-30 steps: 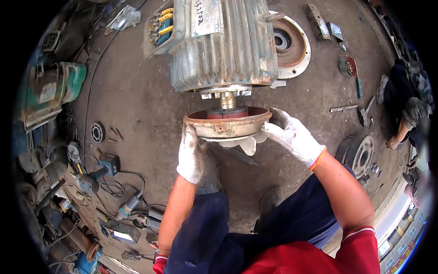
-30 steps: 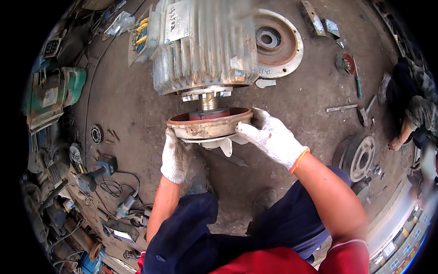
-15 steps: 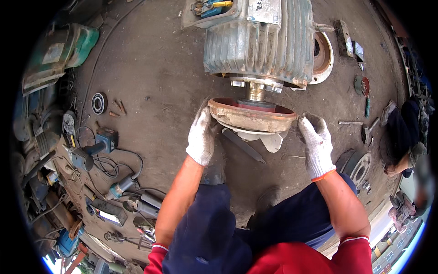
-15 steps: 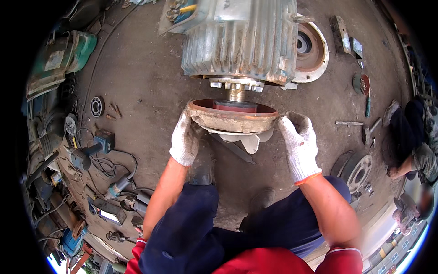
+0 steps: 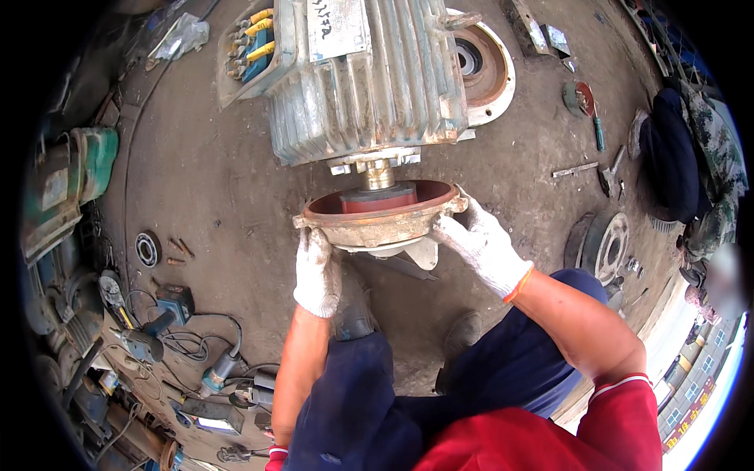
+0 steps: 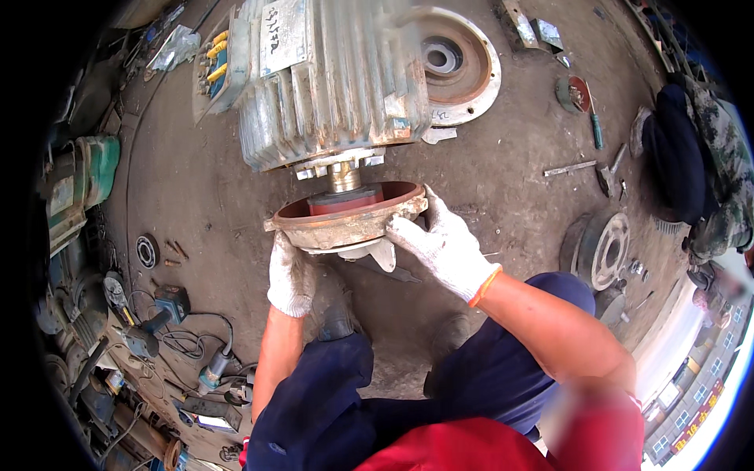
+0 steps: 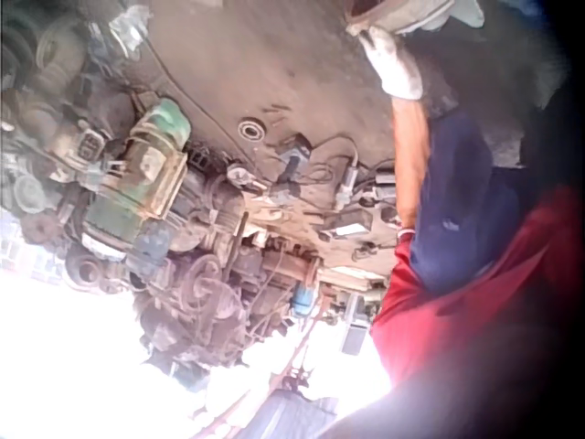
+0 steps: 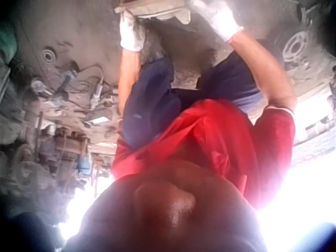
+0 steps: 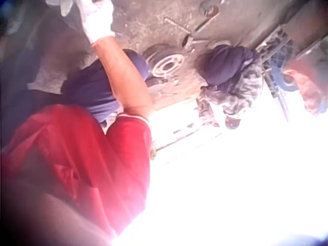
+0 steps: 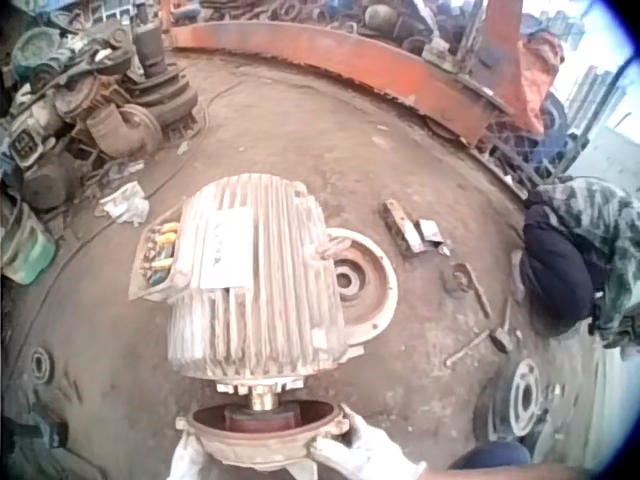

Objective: The person attaches a fan blade to a motor shaft and secures it with a nut. They then wipe a wrench with a white cloth and place it in a tool tray. Finally, they sort through various tools and parts in the tray.

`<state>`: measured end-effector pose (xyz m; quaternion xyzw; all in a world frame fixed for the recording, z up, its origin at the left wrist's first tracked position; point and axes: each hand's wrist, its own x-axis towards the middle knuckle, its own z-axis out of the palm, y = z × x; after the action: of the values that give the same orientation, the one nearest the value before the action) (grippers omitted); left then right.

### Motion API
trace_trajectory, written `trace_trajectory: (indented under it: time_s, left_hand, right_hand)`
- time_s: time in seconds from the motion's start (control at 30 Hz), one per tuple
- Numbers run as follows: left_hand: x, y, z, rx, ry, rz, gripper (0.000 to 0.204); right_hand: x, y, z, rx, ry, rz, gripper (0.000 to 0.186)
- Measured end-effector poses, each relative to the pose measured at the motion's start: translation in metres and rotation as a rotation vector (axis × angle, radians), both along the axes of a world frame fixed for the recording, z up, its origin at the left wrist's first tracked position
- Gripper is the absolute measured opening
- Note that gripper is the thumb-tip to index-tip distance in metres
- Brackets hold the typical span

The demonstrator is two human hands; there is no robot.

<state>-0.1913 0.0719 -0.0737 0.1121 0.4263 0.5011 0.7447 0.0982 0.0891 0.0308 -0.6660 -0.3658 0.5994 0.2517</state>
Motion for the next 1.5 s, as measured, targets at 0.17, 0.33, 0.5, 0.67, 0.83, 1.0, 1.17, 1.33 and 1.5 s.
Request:
trace_trajectory:
  time_s: [0.17,0.33,0.5,0.67,0.83,1.0,1.17,1.33,1.5]
  left_hand:
    - [-0.005,0.009,0.005,0.053,0.054,-0.051,0.067]
    - [-0.003,0.013,0.016,-0.001,0.05,-0.039,0.072]
    - [-0.003,0.014,0.012,0.023,0.059,-0.046,0.067]
    - [-0.002,0.019,0.006,-0.002,0.016,-0.002,0.066]
    - [0.008,0.043,0.017,0.035,0.103,-0.086,0.093]
    - [0.005,0.064,-0.007,-0.019,0.103,-0.093,0.109]
    - [0.009,0.061,-0.014,-0.071,0.026,-0.039,0.097]
    - [-0.006,0.048,-0.043,-0.307,0.206,0.091,0.076]
    - [0.013,0.043,0.013,0.043,0.325,0.14,0.091]
  right_hand:
    - [-0.007,0.005,0.005,0.05,-0.061,-0.043,0.084]
    - [-0.013,0.015,0.022,0.064,-0.104,-0.044,0.081]
    - [-0.011,0.016,0.019,0.06,-0.176,-0.03,0.078]
    - [-0.011,0.019,0.013,0.101,-0.143,-0.039,0.08]
    - [-0.01,0.037,0.01,0.099,-0.174,-0.036,0.079]
    - [-0.017,0.05,0.021,0.13,-0.275,-0.027,0.081]
    - [-0.016,0.027,0.027,0.319,-0.142,-0.157,0.063]
    - [0.004,0.022,0.026,0.225,-0.121,-0.261,0.052]
    - [0.024,0.009,0.004,0.173,-0.275,-0.171,0.059]
